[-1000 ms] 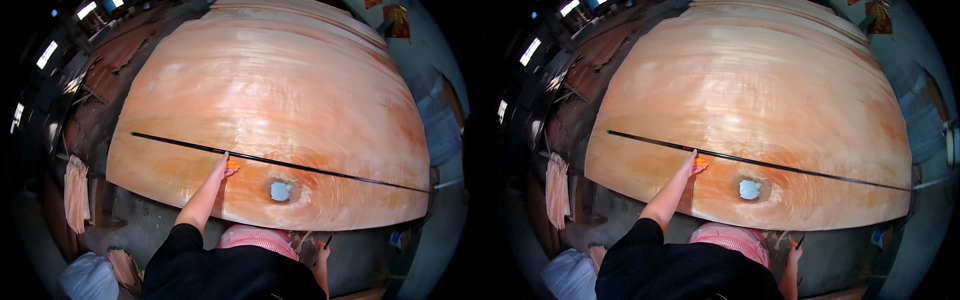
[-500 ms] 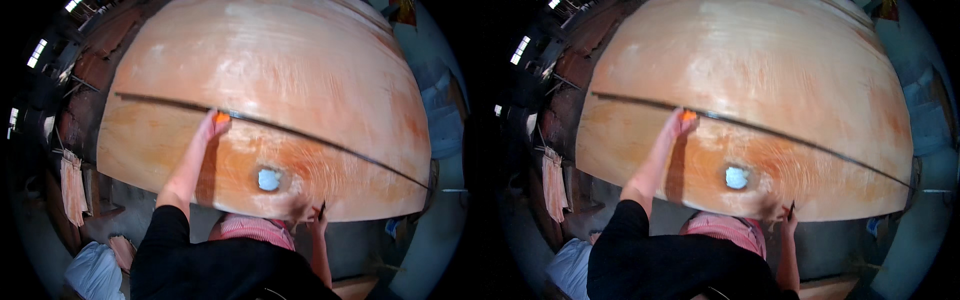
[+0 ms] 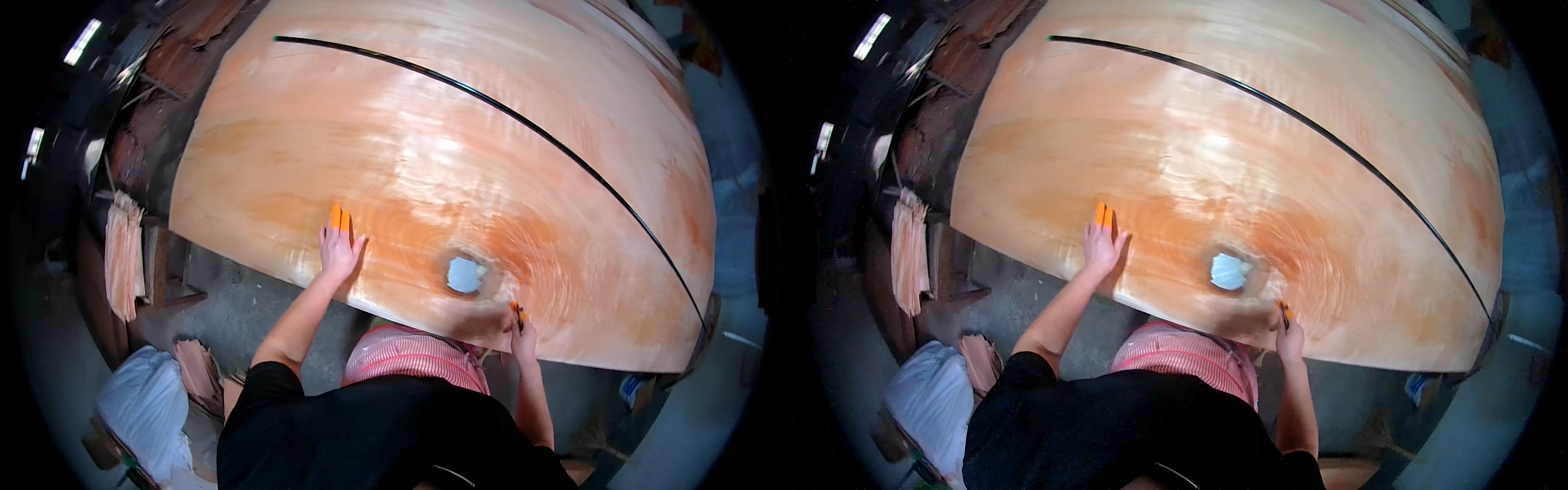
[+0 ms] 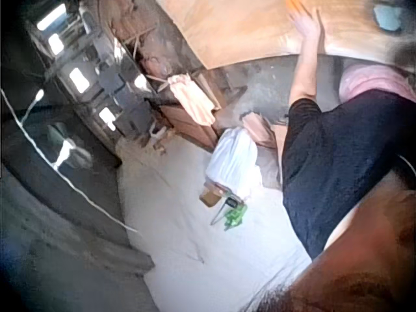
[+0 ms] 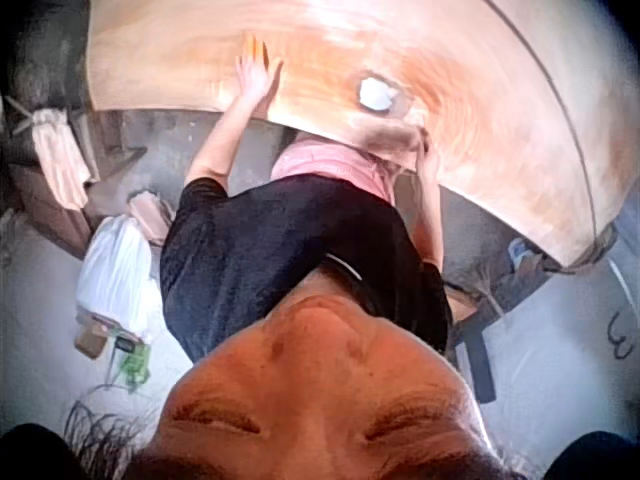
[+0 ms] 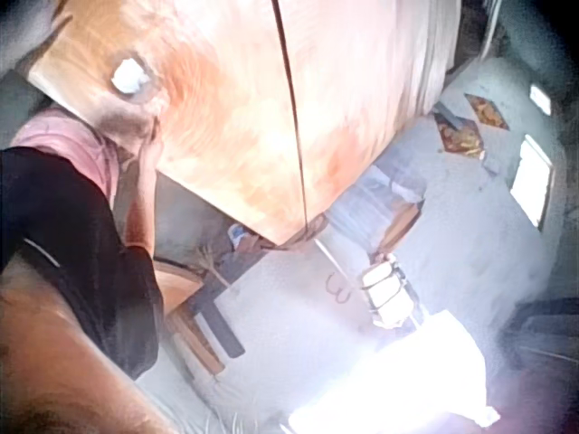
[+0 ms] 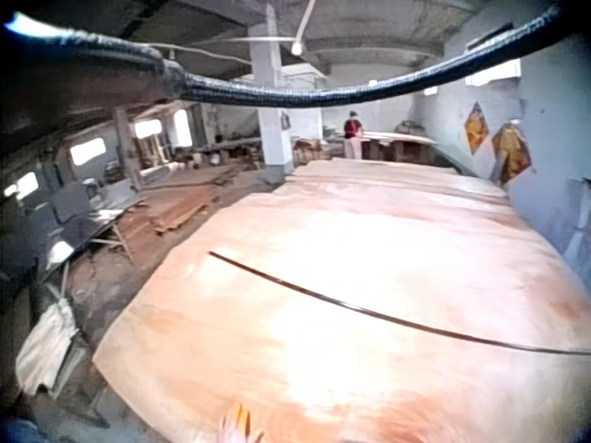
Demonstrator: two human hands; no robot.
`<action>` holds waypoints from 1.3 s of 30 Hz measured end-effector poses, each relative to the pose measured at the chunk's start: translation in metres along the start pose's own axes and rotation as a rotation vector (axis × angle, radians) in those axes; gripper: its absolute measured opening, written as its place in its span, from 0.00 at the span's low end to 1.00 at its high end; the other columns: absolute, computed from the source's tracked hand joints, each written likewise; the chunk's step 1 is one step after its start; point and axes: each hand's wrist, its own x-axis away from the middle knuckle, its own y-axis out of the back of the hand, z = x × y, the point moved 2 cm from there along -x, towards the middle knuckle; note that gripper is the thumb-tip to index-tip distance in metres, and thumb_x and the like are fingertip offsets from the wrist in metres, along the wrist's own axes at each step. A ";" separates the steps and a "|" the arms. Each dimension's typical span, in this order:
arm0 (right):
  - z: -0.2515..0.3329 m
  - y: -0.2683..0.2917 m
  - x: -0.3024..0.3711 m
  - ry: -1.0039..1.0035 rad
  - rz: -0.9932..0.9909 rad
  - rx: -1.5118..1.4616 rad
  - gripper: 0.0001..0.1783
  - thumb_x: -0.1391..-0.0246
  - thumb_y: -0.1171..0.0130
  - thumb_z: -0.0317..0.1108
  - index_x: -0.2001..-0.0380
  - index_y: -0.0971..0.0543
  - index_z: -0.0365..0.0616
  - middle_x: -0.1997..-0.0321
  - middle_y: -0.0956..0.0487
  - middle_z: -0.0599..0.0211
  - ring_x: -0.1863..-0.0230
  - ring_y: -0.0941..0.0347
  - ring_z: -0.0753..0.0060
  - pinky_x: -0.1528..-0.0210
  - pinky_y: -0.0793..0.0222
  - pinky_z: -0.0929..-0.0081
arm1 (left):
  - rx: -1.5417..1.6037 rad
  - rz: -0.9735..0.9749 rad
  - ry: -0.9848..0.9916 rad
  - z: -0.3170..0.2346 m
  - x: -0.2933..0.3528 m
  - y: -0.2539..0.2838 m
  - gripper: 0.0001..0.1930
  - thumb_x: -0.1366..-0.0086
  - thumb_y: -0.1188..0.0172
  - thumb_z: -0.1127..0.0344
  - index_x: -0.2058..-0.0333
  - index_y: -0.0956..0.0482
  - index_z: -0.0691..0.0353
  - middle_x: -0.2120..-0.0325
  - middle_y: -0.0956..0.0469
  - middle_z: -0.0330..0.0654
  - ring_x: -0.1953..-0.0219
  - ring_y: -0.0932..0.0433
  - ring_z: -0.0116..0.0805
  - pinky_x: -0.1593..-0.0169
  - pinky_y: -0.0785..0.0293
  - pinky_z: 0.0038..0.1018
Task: The person cuts thin sheets of wood veneer using a utility knife and a paper template. They apply a liquid to the veneer with a brush, then cut out shapes and stack the pieces.
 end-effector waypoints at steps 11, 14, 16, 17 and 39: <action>0.047 -0.073 0.079 -0.015 0.122 0.084 0.08 0.54 0.56 0.26 0.70 0.30 0.36 0.86 0.29 0.68 0.82 0.34 0.79 0.77 0.38 0.81 | -0.087 0.201 0.041 0.068 0.063 -0.013 0.41 0.50 0.61 0.38 0.48 0.51 0.67 0.45 0.56 0.48 0.42 0.59 0.38 0.43 0.70 0.41; 0.000 -0.108 0.103 0.061 0.054 0.098 0.09 0.55 0.56 0.25 0.68 0.30 0.36 0.85 0.29 0.69 0.81 0.35 0.82 0.76 0.38 0.82 | -0.095 0.349 -0.001 0.068 0.070 0.007 0.42 0.50 0.64 0.36 0.48 0.52 0.68 0.45 0.57 0.48 0.42 0.60 0.37 0.43 0.71 0.41; 0.045 -0.121 0.122 -0.001 0.153 0.123 0.09 0.54 0.56 0.25 0.68 0.31 0.36 0.84 0.29 0.69 0.81 0.34 0.81 0.74 0.38 0.82 | -0.039 0.277 -0.033 0.080 0.081 0.003 0.42 0.51 0.62 0.37 0.48 0.51 0.68 0.46 0.55 0.48 0.42 0.59 0.37 0.43 0.71 0.41; 0.014 -0.131 0.131 -0.014 0.121 0.136 0.09 0.54 0.56 0.25 0.68 0.31 0.36 0.84 0.28 0.69 0.80 0.34 0.81 0.74 0.37 0.81 | -0.020 0.269 -0.065 0.078 0.080 0.004 0.41 0.51 0.60 0.37 0.48 0.50 0.68 0.46 0.54 0.49 0.43 0.58 0.38 0.43 0.69 0.41; 0.009 -0.313 0.252 0.042 0.356 -0.052 0.12 0.55 0.56 0.25 0.64 0.29 0.43 0.81 0.29 0.69 0.79 0.33 0.79 0.73 0.38 0.81 | 0.327 0.448 0.388 0.299 0.395 0.060 0.32 0.47 0.55 0.48 0.51 0.46 0.68 0.51 0.45 0.55 0.49 0.45 0.47 0.48 0.46 0.33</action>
